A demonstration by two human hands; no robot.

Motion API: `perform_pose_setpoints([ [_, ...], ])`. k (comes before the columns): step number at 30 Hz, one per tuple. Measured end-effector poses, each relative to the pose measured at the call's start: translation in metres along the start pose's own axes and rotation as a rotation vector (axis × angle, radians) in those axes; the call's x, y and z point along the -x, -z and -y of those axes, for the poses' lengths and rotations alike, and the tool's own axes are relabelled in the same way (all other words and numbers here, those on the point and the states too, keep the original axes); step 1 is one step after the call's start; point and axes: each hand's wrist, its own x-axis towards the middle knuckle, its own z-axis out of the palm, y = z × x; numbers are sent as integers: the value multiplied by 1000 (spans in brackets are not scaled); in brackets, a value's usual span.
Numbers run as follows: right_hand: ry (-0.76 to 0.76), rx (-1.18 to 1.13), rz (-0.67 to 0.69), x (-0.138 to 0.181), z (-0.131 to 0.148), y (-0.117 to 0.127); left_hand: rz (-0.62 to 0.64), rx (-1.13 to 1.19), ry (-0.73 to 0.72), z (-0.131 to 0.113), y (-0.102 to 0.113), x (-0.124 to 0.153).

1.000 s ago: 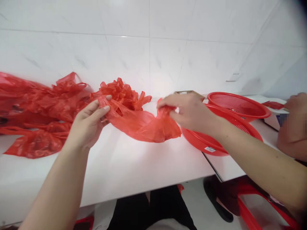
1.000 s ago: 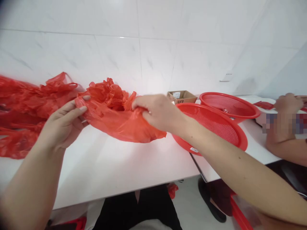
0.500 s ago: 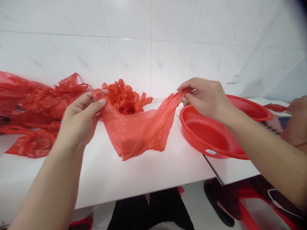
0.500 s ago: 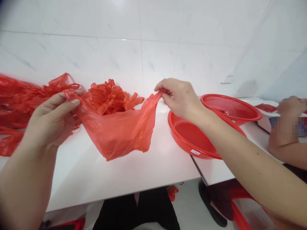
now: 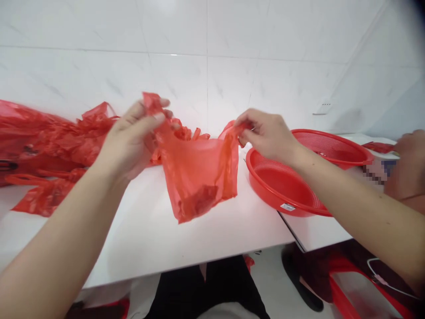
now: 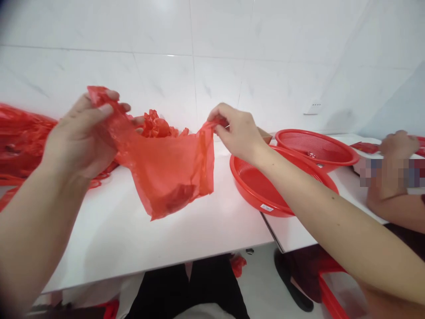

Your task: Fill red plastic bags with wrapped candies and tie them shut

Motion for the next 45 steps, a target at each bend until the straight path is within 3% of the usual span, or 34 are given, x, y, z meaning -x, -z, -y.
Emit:
perform_pose_setpoints([
  [3,17,-3,54,-3,6,3,12,39,84,-2,9,0],
  [5,2,-39,18,-7,14,4,28,58,114,-5,9,3],
  [8,13,-185,22,-14,33,1,188,-38,240,-11,-1,2],
  [12,115,-421,328,-32,67,-13,532,-285,517,-20,-21,-10],
  [14,174,-488,439,-45,79,-20,593,-348,565,-22,-28,-17],
  [16,223,-508,430,-57,84,-26,565,-368,576,-23,-28,-23],
  [20,161,-426,210,-67,69,-35,419,-334,642,-20,-12,-31],
  [24,17,-388,328,-57,39,-55,282,-302,721,-9,7,-36],
  [27,-99,-510,327,-51,24,-75,284,-252,735,3,16,-37],
  [31,-208,-623,122,-48,29,-85,267,-139,727,14,23,-39],
  [33,-185,-624,57,-43,43,-82,280,-122,679,14,27,-41],
  [36,-40,-651,156,-33,59,-80,391,-154,573,8,34,-44],
  [38,-35,-675,109,-31,57,-89,458,-230,546,3,37,-44],
  [41,-205,-720,-60,-36,38,-118,489,-399,550,5,37,-40],
  [45,-346,-823,63,-43,14,-156,420,-719,403,22,33,-32],
])
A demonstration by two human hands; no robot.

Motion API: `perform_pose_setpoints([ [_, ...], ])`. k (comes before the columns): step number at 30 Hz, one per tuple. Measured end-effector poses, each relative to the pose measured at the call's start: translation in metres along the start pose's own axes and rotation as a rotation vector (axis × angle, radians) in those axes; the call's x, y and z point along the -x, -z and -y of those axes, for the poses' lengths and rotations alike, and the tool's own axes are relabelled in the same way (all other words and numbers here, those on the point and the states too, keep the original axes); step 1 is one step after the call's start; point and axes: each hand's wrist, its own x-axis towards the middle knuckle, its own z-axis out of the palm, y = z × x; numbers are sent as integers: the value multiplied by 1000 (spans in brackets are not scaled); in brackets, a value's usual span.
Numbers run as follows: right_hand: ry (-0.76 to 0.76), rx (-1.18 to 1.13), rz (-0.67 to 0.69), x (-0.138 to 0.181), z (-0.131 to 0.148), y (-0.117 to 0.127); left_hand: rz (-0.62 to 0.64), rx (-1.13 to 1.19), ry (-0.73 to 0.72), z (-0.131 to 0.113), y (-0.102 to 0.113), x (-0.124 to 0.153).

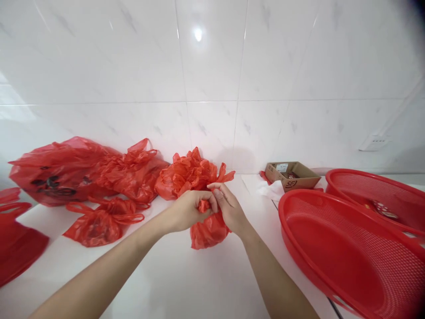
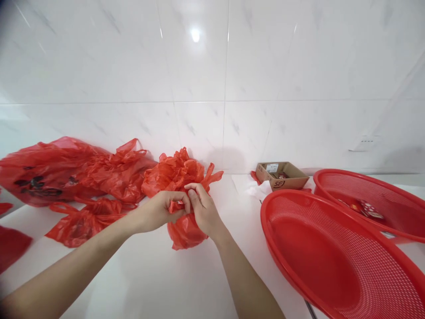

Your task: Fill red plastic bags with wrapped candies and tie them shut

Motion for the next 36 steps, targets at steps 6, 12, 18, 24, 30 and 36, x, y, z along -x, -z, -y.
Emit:
perform_pose_setpoints([
  [6,-128,-274,161,-2,-9,2,-388,-363,-170,16,-21,-5],
  [12,-112,-234,210,0,-9,18,-424,-294,-205,12,-23,-4],
  [18,74,187,-125,-5,-18,29,-419,-171,62,25,-26,4],
  [24,-51,544,-312,-23,-58,55,-717,146,285,69,-47,44],
  [30,-143,365,-289,-20,-71,26,-901,324,304,76,-78,54],
  [36,-100,485,-164,-2,-73,-22,-929,457,267,70,-99,37],
])
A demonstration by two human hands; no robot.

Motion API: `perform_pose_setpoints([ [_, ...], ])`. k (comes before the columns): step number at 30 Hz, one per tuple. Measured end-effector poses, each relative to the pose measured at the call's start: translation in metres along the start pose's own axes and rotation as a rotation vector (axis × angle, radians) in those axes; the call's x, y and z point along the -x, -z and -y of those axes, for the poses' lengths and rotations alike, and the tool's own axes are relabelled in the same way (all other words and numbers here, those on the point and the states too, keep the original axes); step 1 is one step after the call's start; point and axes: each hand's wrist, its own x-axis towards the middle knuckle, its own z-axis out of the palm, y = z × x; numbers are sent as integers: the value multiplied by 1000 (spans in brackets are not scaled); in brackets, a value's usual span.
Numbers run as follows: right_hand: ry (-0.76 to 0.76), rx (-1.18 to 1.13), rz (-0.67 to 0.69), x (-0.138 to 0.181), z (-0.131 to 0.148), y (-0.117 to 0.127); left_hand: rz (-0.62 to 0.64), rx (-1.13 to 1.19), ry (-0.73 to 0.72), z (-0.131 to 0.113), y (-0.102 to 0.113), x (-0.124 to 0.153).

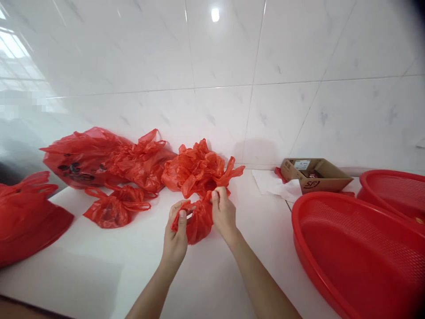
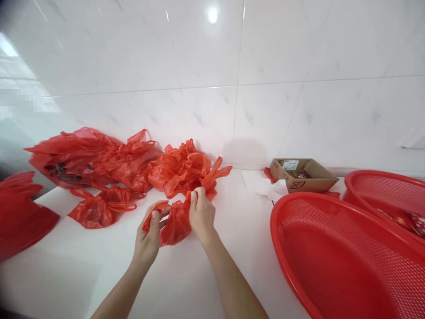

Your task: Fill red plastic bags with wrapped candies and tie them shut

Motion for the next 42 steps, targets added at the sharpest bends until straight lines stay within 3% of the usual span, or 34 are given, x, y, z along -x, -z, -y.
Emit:
perform_pose_setpoints([
  [3,-3,48,82,10,-4,-12,-67,20,60,5,-5,3],
  [7,-45,-15,69,23,-15,-12,-145,-31,36,15,-9,5],
  [16,-184,273,19,33,-70,37,235,-398,-48,44,-16,3],
  [22,-266,514,75,28,-100,23,329,-565,-40,81,-31,-20],
  [29,-308,693,132,26,-106,13,341,-708,-3,99,-33,-24],
  [35,-359,698,87,26,-106,19,342,-585,90,97,-30,-24],
  [42,-420,591,-24,24,-116,39,444,-204,311,75,-1,-15],
])
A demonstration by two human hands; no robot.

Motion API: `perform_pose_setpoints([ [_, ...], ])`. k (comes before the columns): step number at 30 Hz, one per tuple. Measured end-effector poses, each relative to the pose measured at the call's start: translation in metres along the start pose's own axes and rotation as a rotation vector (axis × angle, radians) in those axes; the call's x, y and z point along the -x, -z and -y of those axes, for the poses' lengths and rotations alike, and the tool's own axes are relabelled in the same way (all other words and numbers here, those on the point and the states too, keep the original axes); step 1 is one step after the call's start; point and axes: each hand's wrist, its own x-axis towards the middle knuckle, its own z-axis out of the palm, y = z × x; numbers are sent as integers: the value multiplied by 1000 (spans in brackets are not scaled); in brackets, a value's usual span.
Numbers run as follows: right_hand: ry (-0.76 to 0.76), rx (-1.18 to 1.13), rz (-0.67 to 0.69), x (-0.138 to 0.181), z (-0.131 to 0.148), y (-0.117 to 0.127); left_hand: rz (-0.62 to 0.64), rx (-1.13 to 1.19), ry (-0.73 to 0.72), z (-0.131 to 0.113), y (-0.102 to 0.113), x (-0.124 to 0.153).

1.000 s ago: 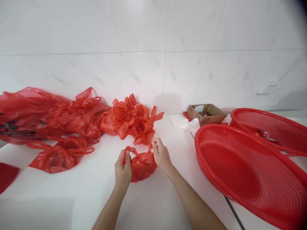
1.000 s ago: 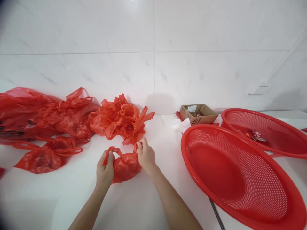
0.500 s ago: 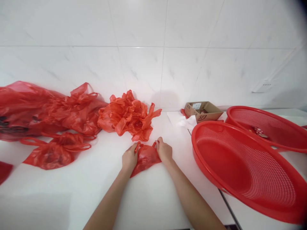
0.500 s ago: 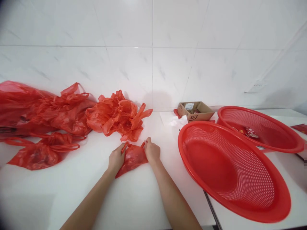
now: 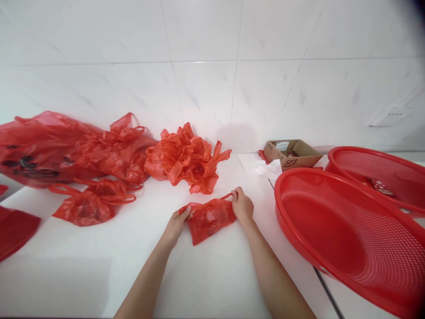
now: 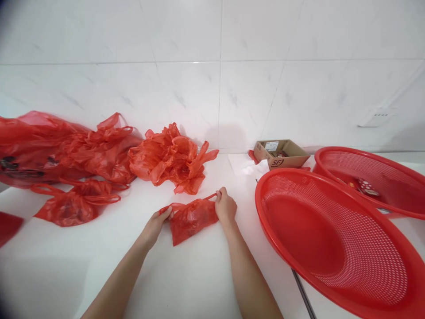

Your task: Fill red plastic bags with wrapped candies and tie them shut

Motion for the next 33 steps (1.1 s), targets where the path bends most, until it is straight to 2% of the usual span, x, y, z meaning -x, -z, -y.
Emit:
perform_pose_setpoints([
  [8,-38,-106,-19,-6,-4,-2,-46,164,78,-4,13,45],
  [13,-36,-160,-26,-6,-6,-2,-89,194,78,0,17,49],
  [15,-28,-182,-30,-5,-6,-3,-177,190,67,2,23,44],
  [18,-18,-220,-36,-3,-7,-5,-421,145,-4,-4,30,36],
  [20,-12,-254,-34,-3,-7,-6,-568,50,-145,-16,26,33],
  [21,-7,-273,-31,-2,-7,-6,-579,-46,-249,-23,20,31],
  [22,-2,-293,-27,-2,-8,-6,-525,-178,-346,-30,12,29],
  [24,13,-339,-23,-1,-9,-5,-291,-471,-459,-41,-9,24],
  [26,31,-392,-28,1,-11,-4,-69,-647,-416,-47,-29,16],
  [28,49,-445,-40,2,-14,-3,40,-696,-331,-49,-38,7],
  [30,58,-493,-48,3,-16,-2,131,-687,-282,-54,-33,1],
  [33,56,-541,-35,2,-18,-4,315,-611,-231,-75,0,1],
])
